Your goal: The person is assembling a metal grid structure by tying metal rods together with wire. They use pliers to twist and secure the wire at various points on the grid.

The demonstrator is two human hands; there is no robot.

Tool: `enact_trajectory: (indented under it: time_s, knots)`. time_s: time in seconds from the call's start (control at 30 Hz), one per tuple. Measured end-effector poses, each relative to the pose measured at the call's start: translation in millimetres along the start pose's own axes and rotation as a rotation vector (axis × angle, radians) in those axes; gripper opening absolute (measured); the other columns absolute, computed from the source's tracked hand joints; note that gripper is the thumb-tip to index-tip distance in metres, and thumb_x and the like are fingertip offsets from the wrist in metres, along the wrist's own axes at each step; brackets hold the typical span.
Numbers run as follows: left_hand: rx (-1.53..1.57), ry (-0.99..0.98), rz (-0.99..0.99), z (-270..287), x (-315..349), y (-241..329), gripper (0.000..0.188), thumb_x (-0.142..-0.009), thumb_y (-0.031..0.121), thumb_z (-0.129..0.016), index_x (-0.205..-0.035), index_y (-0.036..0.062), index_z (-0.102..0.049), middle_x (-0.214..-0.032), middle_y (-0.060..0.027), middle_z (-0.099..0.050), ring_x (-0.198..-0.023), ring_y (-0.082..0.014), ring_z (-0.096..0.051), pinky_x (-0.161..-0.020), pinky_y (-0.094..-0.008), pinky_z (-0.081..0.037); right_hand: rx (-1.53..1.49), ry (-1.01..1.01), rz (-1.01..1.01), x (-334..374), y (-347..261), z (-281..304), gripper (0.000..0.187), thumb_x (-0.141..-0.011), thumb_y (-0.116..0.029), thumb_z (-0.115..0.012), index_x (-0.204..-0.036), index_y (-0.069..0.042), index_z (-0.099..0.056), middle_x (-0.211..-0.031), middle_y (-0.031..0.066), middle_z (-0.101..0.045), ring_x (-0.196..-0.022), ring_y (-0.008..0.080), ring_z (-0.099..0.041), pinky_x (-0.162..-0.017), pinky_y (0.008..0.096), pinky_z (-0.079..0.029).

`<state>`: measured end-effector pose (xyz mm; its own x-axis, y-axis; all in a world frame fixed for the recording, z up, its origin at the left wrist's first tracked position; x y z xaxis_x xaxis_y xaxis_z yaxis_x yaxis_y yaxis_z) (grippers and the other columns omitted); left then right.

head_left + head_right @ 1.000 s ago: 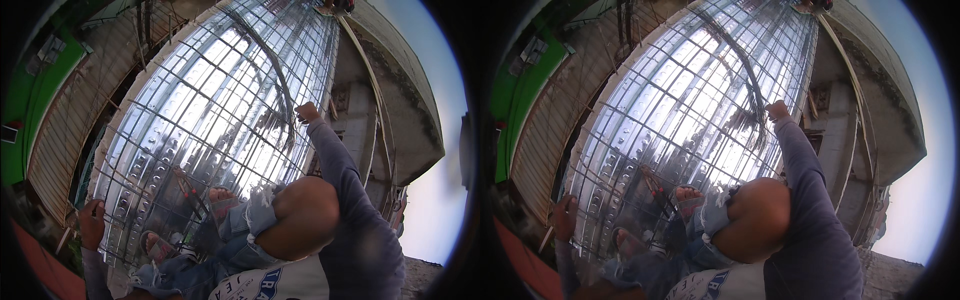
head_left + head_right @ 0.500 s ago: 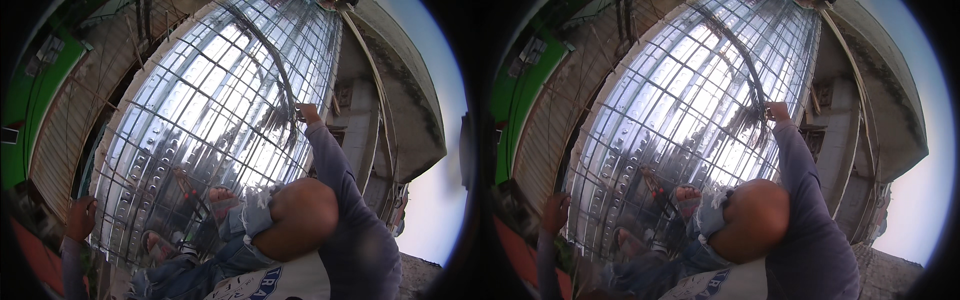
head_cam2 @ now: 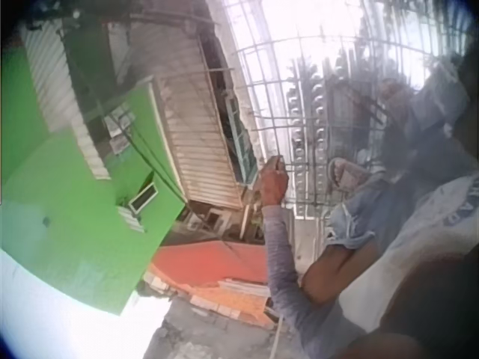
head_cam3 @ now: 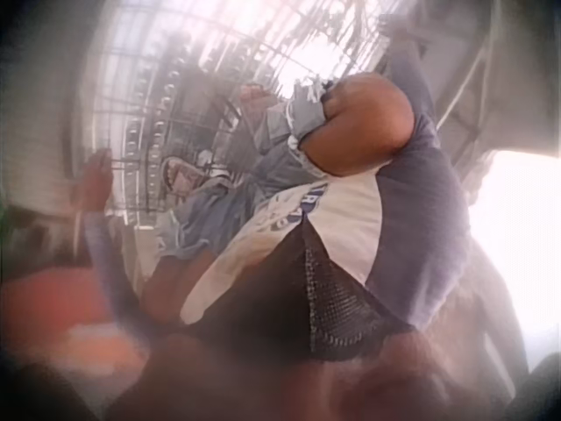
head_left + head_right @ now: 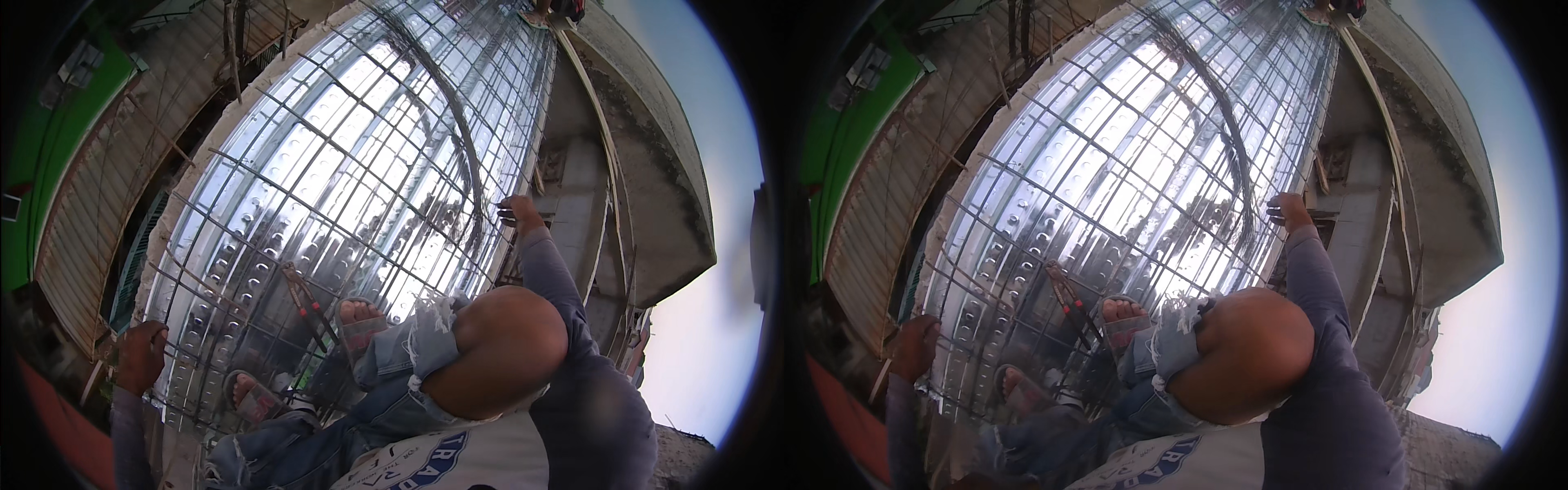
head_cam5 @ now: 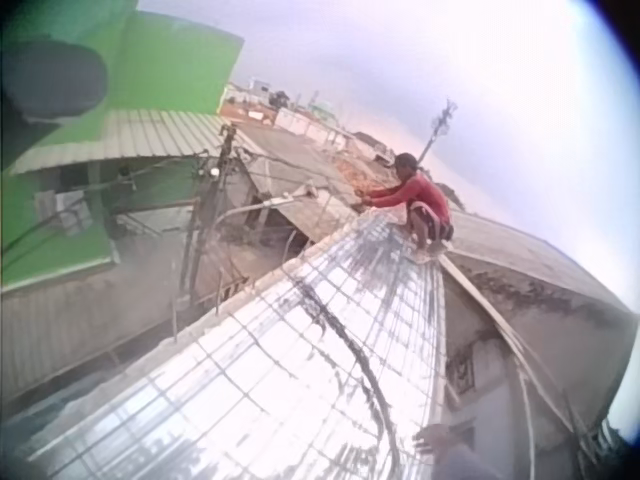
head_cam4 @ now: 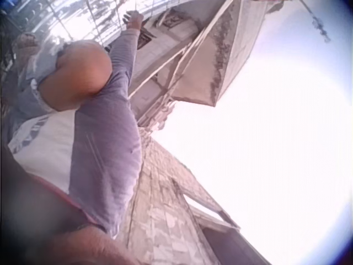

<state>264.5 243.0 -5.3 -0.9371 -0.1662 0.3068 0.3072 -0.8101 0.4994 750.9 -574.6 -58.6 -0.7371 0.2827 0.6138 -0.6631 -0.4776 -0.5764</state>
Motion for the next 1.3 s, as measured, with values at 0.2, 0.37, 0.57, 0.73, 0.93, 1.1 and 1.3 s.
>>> enact_trajectory:
  time_s: [0.2, 0.37, 0.57, 0.73, 0.93, 1.1, 1.3]
  knots:
    - [0.027, 0.011, -0.089, 10.1, -8.5, 9.9, 0.014, -0.099, 0.013, -0.068, -0.106, 0.0015, -0.073, -0.104, -0.0191, -0.075, -0.098, -0.0422, -0.070, -0.088, -0.0501, -0.053, -0.313, -0.288, -0.022, 72.1, 14.9, -103.2, 0.008, -0.103, -0.012, -0.057, -0.098, -0.008, -0.062, -0.095, 0.0103, -0.071, -0.070, 0.0203, -0.061, -0.068, 0.0356, -0.051]
    - [0.002, 0.053, 0.026, 25.8, 4.4, -5.3, 0.016, -0.099, 0.013, -0.067, -0.107, 0.0011, -0.074, -0.106, -0.0210, -0.075, -0.098, -0.0426, -0.070, -0.091, -0.0489, -0.054, -0.854, -0.527, 0.259, 117.2, -54.4, -112.4, 0.007, -0.101, -0.014, -0.062, -0.098, -0.008, -0.059, -0.063, -0.0003, -0.051, -0.051, 0.0114, -0.046, -0.048, 0.0289, -0.034]
    - [-0.011, -0.026, 0.056, 13.3, 22.7, -17.7, 0.017, -0.098, 0.016, -0.071, -0.109, 0.0035, -0.074, -0.113, -0.0181, -0.075, -0.106, -0.0404, -0.069, -0.095, -0.0483, -0.053, 0.508, 0.051, 0.492, 102.7, -87.0, -55.6, 0.013, -0.098, -0.014, -0.061, -0.095, -0.003, -0.069, -0.068, 0.0031, -0.063, -0.057, 0.0121, -0.055, -0.051, 0.0318, -0.037]
    - [0.015, 0.029, 0.076, 15.0, 40.0, -35.2, 0.015, -0.097, 0.016, -0.071, -0.108, 0.0046, -0.074, -0.110, -0.0173, -0.075, -0.104, -0.0406, -0.069, -0.094, -0.0483, -0.052, 0.663, -0.203, 0.246, 86.8, 60.6, 14.8, 0.024, -0.092, -0.018, -0.063, -0.080, -0.002, -0.075, -0.078, 0.0163, -0.075, -0.067, 0.0245, -0.072, -0.061, 0.0424, -0.053]
    - [-0.006, 0.021, 0.032, 13.8, 44.2, -55.1, 0.016, -0.098, 0.017, -0.070, -0.107, 0.0050, -0.074, -0.104, -0.0178, -0.075, -0.100, -0.0423, -0.068, -0.092, -0.0506, -0.052, 0.253, -0.056, -0.305, 144.8, 200.8, 114.7, 0.024, -0.098, -0.017, -0.061, -0.083, -0.005, -0.074, -0.087, 0.0163, -0.077, -0.073, 0.0269, -0.075, -0.069, 0.0444, -0.059]
    - [0.053, 0.026, 0.100, 16.5, 44.2, -79.7, 0.019, -0.098, 0.018, -0.069, -0.109, 0.0046, -0.076, -0.107, -0.0195, -0.076, -0.104, -0.0419, -0.069, -0.094, -0.0510, -0.052, 0.329, 0.233, -0.516, 234.9, 264.0, 223.9, 0.034, -0.099, -0.026, -0.058, -0.097, 0.001, -0.079, -0.100, 0.0177, -0.079, -0.087, 0.0294, -0.079, -0.072, 0.0453, -0.061]
    - [0.063, -0.140, 0.194, 29.8, 34.8, -90.2, 0.023, -0.098, 0.019, -0.068, -0.110, 0.0033, -0.079, -0.111, -0.0211, -0.076, -0.106, -0.0416, -0.070, -0.097, -0.0490, -0.053, 1.277, 0.880, -0.288, 258.2, 198.0, 386.6, 0.034, -0.096, -0.029, -0.063, -0.097, 0.002, -0.077, -0.099, 0.0167, -0.078, -0.088, 0.0319, -0.077, -0.073, 0.0453, -0.060]
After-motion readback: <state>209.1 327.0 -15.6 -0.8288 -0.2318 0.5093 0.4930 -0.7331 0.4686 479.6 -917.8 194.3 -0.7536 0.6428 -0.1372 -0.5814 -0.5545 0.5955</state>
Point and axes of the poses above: each hand's wrist, its own x-axis away from the middle knuckle, its own z-axis out of the back of the hand, y = z × x, the point moved 10 cm from there along -x, towards the middle knuckle
